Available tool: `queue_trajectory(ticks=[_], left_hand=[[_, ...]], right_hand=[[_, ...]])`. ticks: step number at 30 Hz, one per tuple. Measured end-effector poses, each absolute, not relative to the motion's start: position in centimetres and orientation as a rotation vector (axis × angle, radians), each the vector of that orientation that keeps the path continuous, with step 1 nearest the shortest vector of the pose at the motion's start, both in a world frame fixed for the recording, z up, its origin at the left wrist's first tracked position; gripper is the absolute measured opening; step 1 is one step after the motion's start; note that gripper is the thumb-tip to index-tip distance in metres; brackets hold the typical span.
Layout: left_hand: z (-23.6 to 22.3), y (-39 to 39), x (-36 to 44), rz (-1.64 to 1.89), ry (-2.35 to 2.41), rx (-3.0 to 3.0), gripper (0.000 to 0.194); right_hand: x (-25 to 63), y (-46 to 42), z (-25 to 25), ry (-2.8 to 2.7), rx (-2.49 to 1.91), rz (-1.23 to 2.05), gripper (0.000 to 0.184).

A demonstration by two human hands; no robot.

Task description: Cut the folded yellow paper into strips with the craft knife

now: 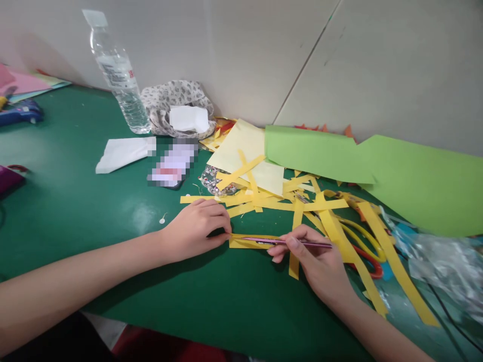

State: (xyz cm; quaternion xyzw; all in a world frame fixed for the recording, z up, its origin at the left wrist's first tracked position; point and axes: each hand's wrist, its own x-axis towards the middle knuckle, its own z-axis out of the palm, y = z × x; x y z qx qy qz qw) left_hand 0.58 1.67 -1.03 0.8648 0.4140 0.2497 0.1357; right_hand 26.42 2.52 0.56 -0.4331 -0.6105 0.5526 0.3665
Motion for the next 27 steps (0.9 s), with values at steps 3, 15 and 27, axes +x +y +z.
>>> queue_trajectory(ticks=[3,15,27], left_hand=[[-1.2,1.7,0.6,0.731,1.192,2.508,0.009],[-1.0,1.6,0.6,0.710,1.183,2.487,0.007],[-0.8,1.8,0.7,0.715,1.169,2.536,0.008]], right_hand=[[26.4,2.5,0.6,-1.586,-1.148,1.411,0.021],[26.6,2.8,0.1,-1.594,-1.168,1.426,0.020],[26.1,2.5,0.7,-1.493,-1.308,1.368,0.027]])
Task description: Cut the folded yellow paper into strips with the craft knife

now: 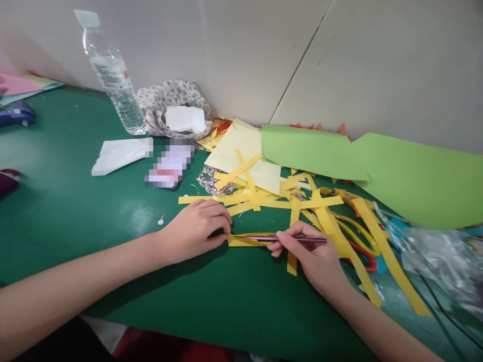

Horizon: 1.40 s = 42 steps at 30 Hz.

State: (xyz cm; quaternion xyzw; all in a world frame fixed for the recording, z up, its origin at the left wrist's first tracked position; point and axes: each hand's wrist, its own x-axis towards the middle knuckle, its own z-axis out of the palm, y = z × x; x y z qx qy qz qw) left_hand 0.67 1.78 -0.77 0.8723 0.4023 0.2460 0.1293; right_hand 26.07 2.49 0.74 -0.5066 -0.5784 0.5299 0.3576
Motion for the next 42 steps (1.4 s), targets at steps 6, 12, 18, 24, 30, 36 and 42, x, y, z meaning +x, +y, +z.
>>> queue_trajectory(ticks=[6,12,18,24,30,36,42], left_hand=[[-0.9,1.7,0.7,0.710,1.181,2.520,0.010],[-0.8,1.7,0.7,0.710,1.194,2.516,0.011],[-0.8,1.7,0.7,0.709,1.182,2.509,0.010],[-0.8,1.7,0.7,0.686,1.175,2.507,0.010],[-0.9,1.7,0.6,0.695,1.184,2.532,0.013],[-0.9,1.6,0.6,0.674,1.203,2.541,0.014],[-1.1,1.6,0.5,0.671,1.201,2.532,0.015]], right_hand=[[27.9,3.5,-0.5,-1.460,-1.328,1.315,0.025],[28.2,3.7,0.0,-1.389,-1.304,1.243,0.027],[27.3,3.4,0.0,-1.427,-1.215,1.340,0.024],[26.1,2.9,0.4,-1.491,-1.224,1.433,0.025],[26.5,3.2,0.2,-1.457,-1.254,1.400,0.026],[28.2,4.1,-0.2,-1.385,-1.255,1.325,0.027],[29.5,4.7,-0.1,-1.363,-1.268,1.207,0.025]])
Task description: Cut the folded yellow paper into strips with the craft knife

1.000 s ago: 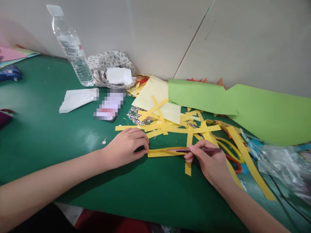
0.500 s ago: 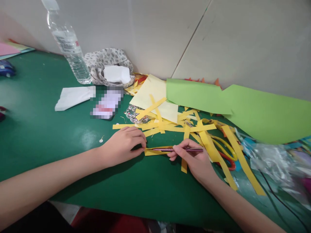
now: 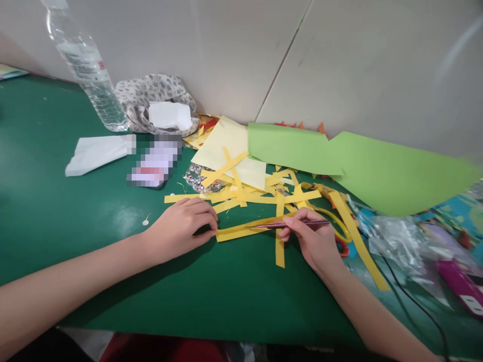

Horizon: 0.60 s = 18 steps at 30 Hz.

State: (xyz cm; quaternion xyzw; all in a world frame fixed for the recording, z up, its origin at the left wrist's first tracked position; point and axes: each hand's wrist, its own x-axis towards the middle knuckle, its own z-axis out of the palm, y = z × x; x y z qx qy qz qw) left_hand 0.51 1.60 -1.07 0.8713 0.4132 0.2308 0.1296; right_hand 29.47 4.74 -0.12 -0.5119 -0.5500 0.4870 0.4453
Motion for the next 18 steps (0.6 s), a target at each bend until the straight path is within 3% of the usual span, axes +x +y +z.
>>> queue_trajectory(ticks=[6,18], left_hand=[[-1.2,1.6,0.5,0.685,1.204,2.527,0.014],[-1.1,1.7,0.6,0.699,1.176,2.543,0.013]], right_hand=[[29.7,5.0,0.9,-1.288,-1.223,1.169,0.026],[26.4,3.3,-0.1,-1.436,-1.165,1.486,0.024]])
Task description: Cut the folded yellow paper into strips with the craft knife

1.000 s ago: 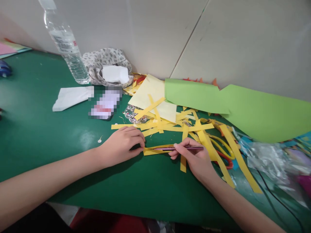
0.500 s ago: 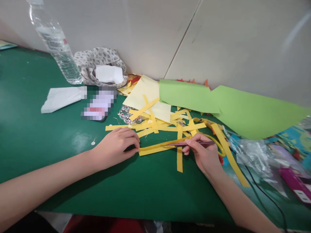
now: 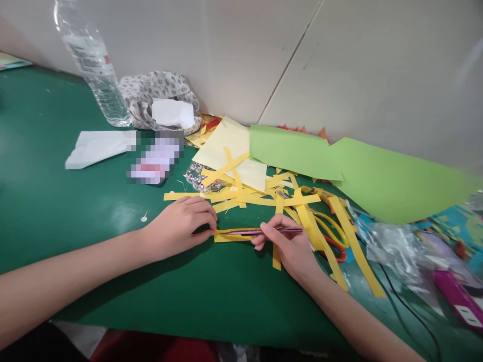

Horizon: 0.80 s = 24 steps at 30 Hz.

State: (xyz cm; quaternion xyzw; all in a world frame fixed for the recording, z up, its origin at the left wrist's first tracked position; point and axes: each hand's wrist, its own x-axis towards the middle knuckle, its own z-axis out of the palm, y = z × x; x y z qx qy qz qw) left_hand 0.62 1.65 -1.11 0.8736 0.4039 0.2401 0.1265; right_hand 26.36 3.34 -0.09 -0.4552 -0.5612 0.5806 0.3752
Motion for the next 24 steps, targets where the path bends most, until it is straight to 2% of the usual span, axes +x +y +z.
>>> queue_trajectory(ticks=[6,18,24], left_hand=[[-1.01,1.68,0.68,0.721,1.168,2.541,0.011],[-0.63,1.48,0.28,0.753,1.109,2.596,0.016],[-0.51,1.34,0.47,0.784,1.115,2.565,0.013]], right_hand=[[26.22,3.13,-0.12,-1.453,-1.076,1.536,0.019],[26.19,2.99,-0.16,-1.504,-1.119,1.521,0.018],[26.03,2.95,-0.01,-1.528,-1.118,1.524,0.019]])
